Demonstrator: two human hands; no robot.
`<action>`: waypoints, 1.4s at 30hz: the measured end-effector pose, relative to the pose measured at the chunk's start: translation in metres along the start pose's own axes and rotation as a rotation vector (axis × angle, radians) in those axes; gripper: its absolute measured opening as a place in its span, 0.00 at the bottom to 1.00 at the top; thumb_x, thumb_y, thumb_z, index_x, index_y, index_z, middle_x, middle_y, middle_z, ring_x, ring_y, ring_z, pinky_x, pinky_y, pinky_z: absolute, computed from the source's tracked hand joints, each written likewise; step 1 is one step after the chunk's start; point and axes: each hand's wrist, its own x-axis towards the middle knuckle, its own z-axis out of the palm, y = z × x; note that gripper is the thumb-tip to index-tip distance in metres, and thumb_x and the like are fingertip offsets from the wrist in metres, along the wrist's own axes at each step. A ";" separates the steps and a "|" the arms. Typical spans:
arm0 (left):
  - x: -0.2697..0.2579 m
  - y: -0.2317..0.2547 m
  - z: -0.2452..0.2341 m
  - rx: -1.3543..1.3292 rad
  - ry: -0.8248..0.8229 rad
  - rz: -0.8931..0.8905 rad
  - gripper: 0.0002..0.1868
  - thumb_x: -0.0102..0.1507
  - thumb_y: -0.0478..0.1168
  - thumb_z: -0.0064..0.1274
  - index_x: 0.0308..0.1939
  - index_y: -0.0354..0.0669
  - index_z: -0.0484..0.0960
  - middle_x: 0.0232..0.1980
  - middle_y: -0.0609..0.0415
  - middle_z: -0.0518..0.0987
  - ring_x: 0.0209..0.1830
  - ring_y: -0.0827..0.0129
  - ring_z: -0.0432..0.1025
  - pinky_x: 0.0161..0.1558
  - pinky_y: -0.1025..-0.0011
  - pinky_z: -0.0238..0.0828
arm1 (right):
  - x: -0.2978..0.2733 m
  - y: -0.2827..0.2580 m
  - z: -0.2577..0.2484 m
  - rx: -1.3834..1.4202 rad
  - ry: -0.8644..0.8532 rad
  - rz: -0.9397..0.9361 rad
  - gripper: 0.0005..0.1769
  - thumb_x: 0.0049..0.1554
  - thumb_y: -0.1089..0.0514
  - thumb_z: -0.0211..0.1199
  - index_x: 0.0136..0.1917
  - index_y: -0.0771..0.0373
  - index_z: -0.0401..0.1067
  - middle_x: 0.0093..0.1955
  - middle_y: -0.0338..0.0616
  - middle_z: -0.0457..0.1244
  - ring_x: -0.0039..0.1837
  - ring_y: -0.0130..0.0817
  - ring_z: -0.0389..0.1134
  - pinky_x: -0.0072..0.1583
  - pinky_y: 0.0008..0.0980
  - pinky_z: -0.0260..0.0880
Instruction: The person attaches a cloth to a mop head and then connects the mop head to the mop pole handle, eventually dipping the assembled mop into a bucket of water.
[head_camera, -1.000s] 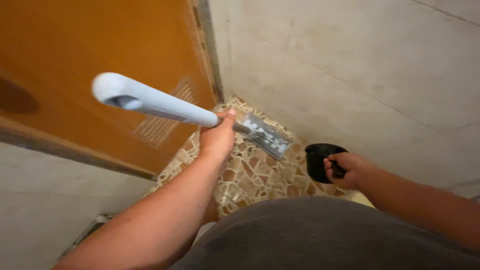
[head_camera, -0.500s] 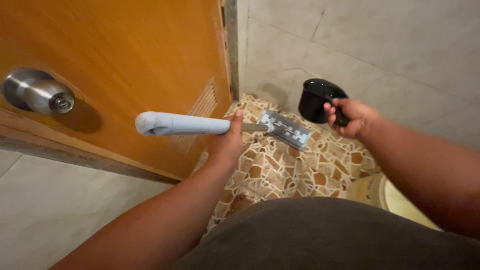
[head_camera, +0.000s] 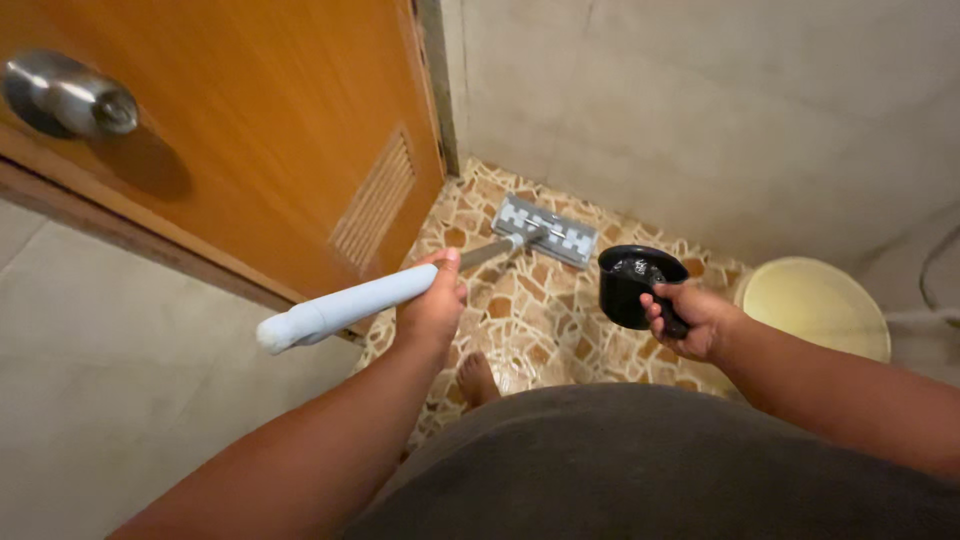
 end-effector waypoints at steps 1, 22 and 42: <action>-0.007 -0.005 -0.001 0.005 0.025 -0.011 0.20 0.63 0.54 0.58 0.53 0.49 0.83 0.34 0.56 0.76 0.32 0.70 0.67 0.36 0.68 0.67 | -0.001 0.010 -0.003 0.002 -0.046 0.052 0.08 0.67 0.52 0.52 0.54 0.58 0.63 0.39 0.35 0.66 0.34 0.20 0.61 0.35 0.21 0.62; 0.010 0.006 0.020 -0.081 -0.052 -0.373 0.44 0.65 0.64 0.48 0.80 0.57 0.51 0.80 0.46 0.57 0.73 0.48 0.60 0.70 0.44 0.59 | -0.215 -0.015 0.057 -0.655 -0.433 -0.327 0.02 0.56 0.64 0.58 0.41 0.63 0.72 0.35 0.43 0.68 0.31 0.25 0.63 0.31 0.28 0.61; -0.056 -0.069 -0.095 -0.248 0.140 -0.320 0.24 0.66 0.56 0.50 0.65 0.58 0.74 0.60 0.51 0.75 0.54 0.59 0.75 0.54 0.57 0.72 | -0.011 0.103 0.034 -0.682 -0.056 0.210 0.08 0.58 0.65 0.57 0.37 0.68 0.71 0.28 0.46 0.63 0.28 0.31 0.62 0.32 0.29 0.64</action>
